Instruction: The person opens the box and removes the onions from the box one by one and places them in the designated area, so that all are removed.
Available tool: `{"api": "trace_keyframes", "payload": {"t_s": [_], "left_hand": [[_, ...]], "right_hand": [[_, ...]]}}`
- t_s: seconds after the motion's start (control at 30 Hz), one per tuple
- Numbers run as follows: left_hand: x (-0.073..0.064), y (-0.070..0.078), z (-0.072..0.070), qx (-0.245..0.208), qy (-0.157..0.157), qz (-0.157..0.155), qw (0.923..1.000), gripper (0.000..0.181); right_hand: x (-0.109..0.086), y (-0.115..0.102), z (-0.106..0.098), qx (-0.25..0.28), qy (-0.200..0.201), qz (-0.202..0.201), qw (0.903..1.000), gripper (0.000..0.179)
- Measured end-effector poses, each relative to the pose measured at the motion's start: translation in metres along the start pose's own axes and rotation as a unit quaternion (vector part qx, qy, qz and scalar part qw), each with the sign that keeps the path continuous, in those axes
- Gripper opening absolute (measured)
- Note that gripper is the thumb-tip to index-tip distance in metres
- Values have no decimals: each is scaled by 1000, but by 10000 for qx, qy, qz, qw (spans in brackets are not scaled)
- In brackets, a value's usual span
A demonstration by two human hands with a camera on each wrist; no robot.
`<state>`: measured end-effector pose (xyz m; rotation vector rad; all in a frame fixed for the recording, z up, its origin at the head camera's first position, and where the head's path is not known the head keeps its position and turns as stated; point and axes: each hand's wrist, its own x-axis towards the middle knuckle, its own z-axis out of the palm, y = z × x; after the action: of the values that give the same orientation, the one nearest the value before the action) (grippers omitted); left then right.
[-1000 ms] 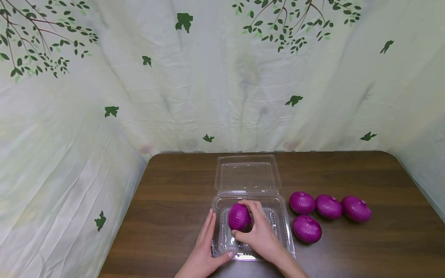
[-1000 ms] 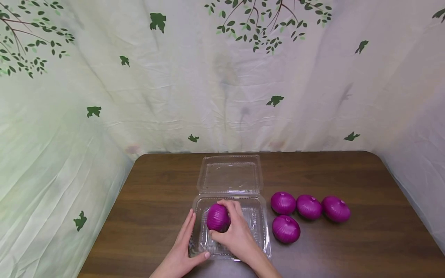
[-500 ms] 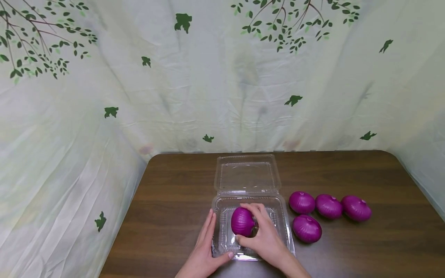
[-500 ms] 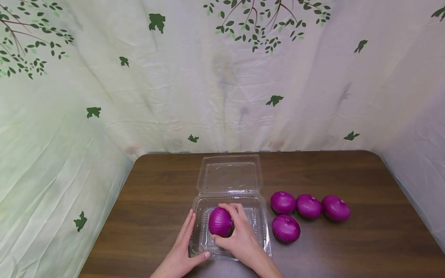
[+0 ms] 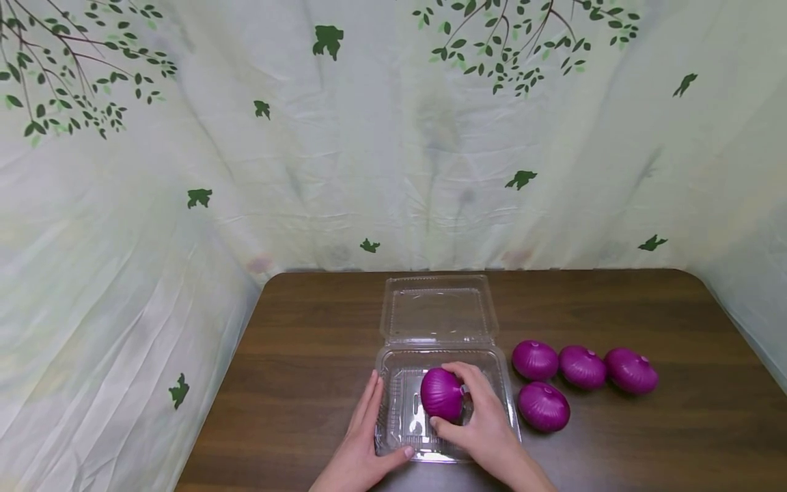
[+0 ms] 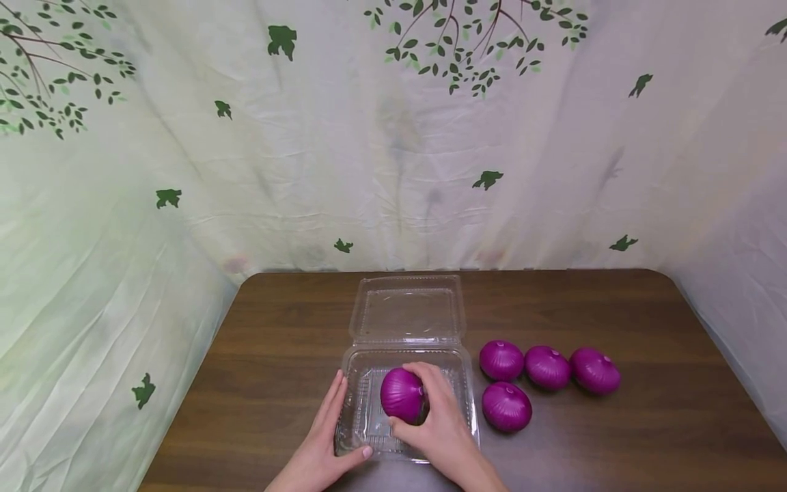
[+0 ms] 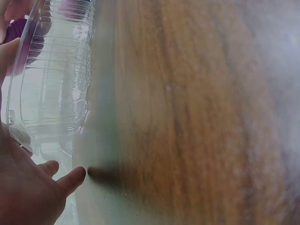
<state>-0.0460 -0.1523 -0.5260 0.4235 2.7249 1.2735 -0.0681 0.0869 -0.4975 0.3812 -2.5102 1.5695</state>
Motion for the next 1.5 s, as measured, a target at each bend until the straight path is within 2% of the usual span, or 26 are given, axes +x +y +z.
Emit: {"api": "trace_keyframes", "payload": {"t_s": [0.13, 0.4, 0.7, 0.97, 1.13, 1.27, 1.4, 1.5], "left_hand": [[-1, -1, 1, 12, 50, 140, 9999, 114], [1, 1, -1, 13, 37, 135, 9999, 114], [-1, 1, 0, 13, 22, 70, 10000, 115], [-2, -1, -1, -15, 21, 42, 10000, 116], [-1, 0, -1, 12, 9, 62, 10000, 116], [0, 0, -1, 2, -27, 39, 10000, 116], [0, 0, -1, -25, -51, -15, 10000, 116], [0, 0, 0, -28, -35, 8, 10000, 116]], "right_hand": [[-4, 2, -5, -132, 108, -192, 9997, 80], [-11, 4, -17, -144, 271, -147, 9994, 76], [-22, 5, -31, -103, 346, 333, 9988, 81], [-26, 5, -41, -139, 326, 74, 9993, 81], [-29, 3, -49, -127, 485, 6, 9987, 81], [-30, 2, -55, 57, 658, 62, 9978, 82], [-31, 6, -64, 336, 721, -117, 9968, 83], [-32, 8, -71, 305, 790, -197, 9962, 85]]}}
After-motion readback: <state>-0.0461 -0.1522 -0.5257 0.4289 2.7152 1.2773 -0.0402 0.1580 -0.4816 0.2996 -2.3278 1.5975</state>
